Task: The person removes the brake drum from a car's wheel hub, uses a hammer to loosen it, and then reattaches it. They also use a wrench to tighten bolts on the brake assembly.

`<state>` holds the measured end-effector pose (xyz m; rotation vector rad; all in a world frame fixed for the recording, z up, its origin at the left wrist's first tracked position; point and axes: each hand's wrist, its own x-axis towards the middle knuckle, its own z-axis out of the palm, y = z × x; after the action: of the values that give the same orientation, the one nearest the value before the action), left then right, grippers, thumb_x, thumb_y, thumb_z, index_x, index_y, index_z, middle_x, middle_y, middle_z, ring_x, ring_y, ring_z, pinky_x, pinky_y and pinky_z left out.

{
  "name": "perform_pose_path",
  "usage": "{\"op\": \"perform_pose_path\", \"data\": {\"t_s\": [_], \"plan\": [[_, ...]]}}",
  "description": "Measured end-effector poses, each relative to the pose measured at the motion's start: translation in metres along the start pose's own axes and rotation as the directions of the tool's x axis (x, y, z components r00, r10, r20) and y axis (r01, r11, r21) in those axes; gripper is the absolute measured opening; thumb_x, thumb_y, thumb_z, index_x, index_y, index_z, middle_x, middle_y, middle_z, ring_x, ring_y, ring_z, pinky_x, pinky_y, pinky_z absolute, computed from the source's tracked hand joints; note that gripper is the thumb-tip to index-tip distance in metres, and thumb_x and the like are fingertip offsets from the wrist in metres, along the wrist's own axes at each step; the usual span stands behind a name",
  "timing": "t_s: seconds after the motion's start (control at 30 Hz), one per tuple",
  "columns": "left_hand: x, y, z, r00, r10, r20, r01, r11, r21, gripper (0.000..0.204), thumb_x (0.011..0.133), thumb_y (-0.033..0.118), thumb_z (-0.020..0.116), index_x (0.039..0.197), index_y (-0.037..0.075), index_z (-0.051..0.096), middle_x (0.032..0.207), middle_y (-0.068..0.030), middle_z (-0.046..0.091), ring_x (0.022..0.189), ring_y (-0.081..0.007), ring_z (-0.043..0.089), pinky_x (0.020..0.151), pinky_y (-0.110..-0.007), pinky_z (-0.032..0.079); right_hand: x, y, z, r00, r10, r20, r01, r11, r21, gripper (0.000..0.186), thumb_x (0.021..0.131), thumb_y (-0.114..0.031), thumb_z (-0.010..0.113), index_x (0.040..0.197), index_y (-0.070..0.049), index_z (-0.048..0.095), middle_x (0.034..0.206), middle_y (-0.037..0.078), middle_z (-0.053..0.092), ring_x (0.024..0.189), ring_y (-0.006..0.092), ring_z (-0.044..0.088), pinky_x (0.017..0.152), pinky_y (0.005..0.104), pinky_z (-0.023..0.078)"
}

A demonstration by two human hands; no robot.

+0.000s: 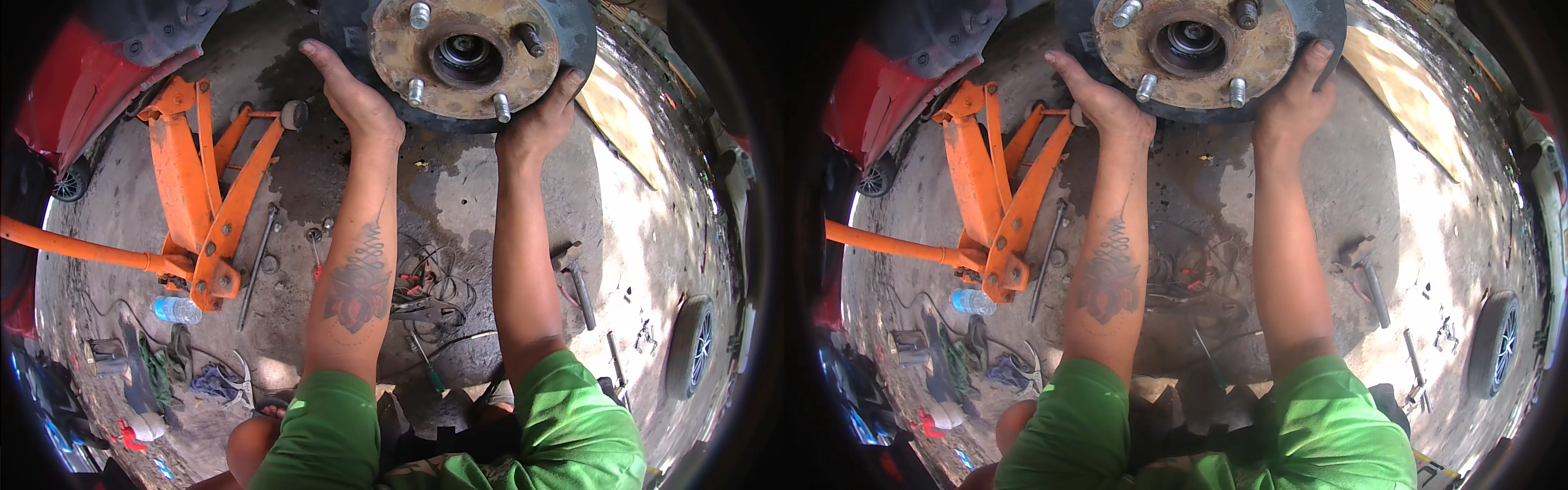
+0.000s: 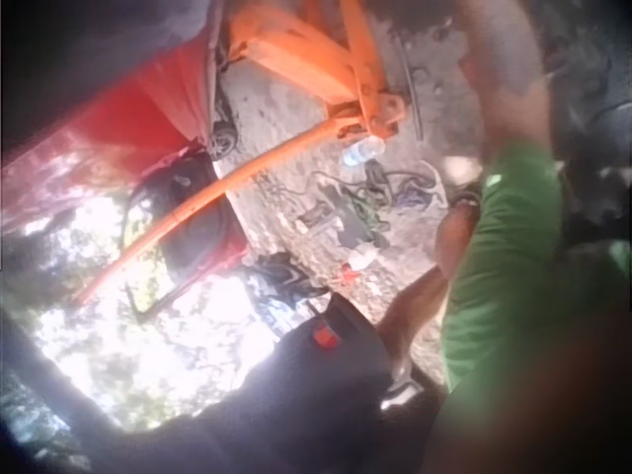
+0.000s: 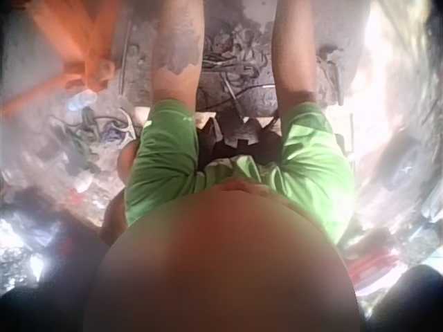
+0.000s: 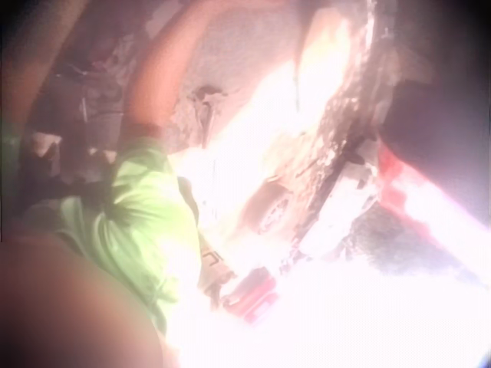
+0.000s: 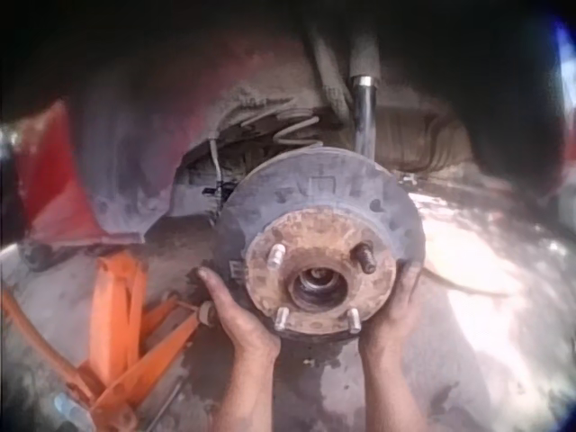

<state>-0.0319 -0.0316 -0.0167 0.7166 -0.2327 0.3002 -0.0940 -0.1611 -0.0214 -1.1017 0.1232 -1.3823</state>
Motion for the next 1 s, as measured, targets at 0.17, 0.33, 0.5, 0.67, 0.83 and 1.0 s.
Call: {"op": "perform_pose_path", "data": {"t_s": [0.17, 0.33, 0.5, 0.67, 0.83, 1.0], "plan": [[0.006, -0.009, -0.009, 1.000, 0.007, 0.020, -0.010, 0.987, 0.158, 0.100, 0.093, 0.077, 0.030, 0.139, -0.012, 0.038, 0.144, -0.0182, 0.044, 0.133, -0.0283, 0.043, 0.112, -0.039, 0.033, 0.000, 0.008, -0.003, 0.984, -0.174, -0.036, 0.171, 0.983, -0.066, 0.063, 0.093, -0.054, 0.064, 0.106, 0.008, 0.061, 0.091, 0.009, 0.067, 0.086, 0.0180, 0.061, 0.080, 0.0313, 0.048], [0.007, 0.009, -0.006, 0.973, 0.050, 0.227, -0.065, 0.996, 0.060, 0.088, 0.099, 0.065, 0.035, 0.143, -0.011, 0.035, 0.146, -0.0169, 0.042, 0.133, -0.0243, 0.043, 0.112, -0.038, 0.032, 0.011, -0.003, -0.023, 0.984, -0.007, 0.178, 0.053, 0.966, -0.254, 0.083, 0.095, -0.063, 0.050, 0.142, 0.005, 0.040, 0.140, 0.023, 0.047, 0.130, 0.0311, 0.044, 0.110, 0.0414, 0.032], [0.036, 0.048, -0.004, 0.862, -0.069, 0.501, -0.068, 0.966, 0.250, 0.091, 0.098, 0.064, 0.040, 0.150, -0.009, 0.027, 0.155, -0.0175, 0.032, 0.140, -0.0257, 0.036, 0.116, -0.036, 0.029, 0.055, -0.053, -0.048, 0.794, 0.360, 0.491, -0.094, 0.869, -0.485, 0.084, 0.096, -0.061, 0.050, 0.147, 0.005, 0.034, 0.144, 0.021, 0.045, 0.136, 0.0292, 0.042, 0.113, 0.0397, 0.030], [0.055, 0.049, 0.009, 0.950, 0.007, 0.313, -0.098, 0.956, 0.277, 0.103, 0.094, 0.075, 0.035, 0.155, -0.004, 0.010, 0.158, -0.0198, 0.027, 0.144, -0.0276, 0.031, 0.117, -0.037, 0.027, 0.101, -0.085, -0.008, 0.746, 0.271, 0.608, 0.095, 0.861, -0.500, 0.087, 0.093, -0.065, 0.054, 0.141, 0.007, 0.044, 0.133, 0.019, 0.056, 0.122, 0.0246, 0.054, 0.107, 0.0342, 0.038], [0.066, 0.042, 0.010, 0.978, -0.007, 0.207, -0.053, 0.957, 0.283, 0.104, 0.093, 0.076, 0.033, 0.154, -0.006, 0.014, 0.157, -0.0213, 0.027, 0.144, -0.0282, 0.031, 0.117, -0.037, 0.027, 0.105, -0.076, 0.018, 0.834, -0.045, 0.550, 0.393, 0.748, -0.534, 0.080, 0.086, -0.065, 0.064, 0.119, 0.008, 0.066, 0.108, 0.018, 0.071, 0.101, 0.0237, 0.066, 0.094, 0.0318, 0.047], [0.057, 0.045, 0.007, 0.984, 0.034, 0.176, -0.088, 0.947, 0.310, 0.098, 0.097, 0.071, 0.033, 0.148, -0.012, 0.027, 0.154, -0.0189, 0.034, 0.142, -0.0274, 0.033, 0.116, -0.036, 0.028, 0.096, -0.081, 0.020, 0.824, -0.112, 0.555, 0.413, 0.790, -0.453, 0.071, 0.090, -0.057, 0.064, 0.121, 0.007, 0.065, 0.113, 0.019, 0.069, 0.104, 0.0223, 0.064, 0.096, 0.0320, 0.046]]}}
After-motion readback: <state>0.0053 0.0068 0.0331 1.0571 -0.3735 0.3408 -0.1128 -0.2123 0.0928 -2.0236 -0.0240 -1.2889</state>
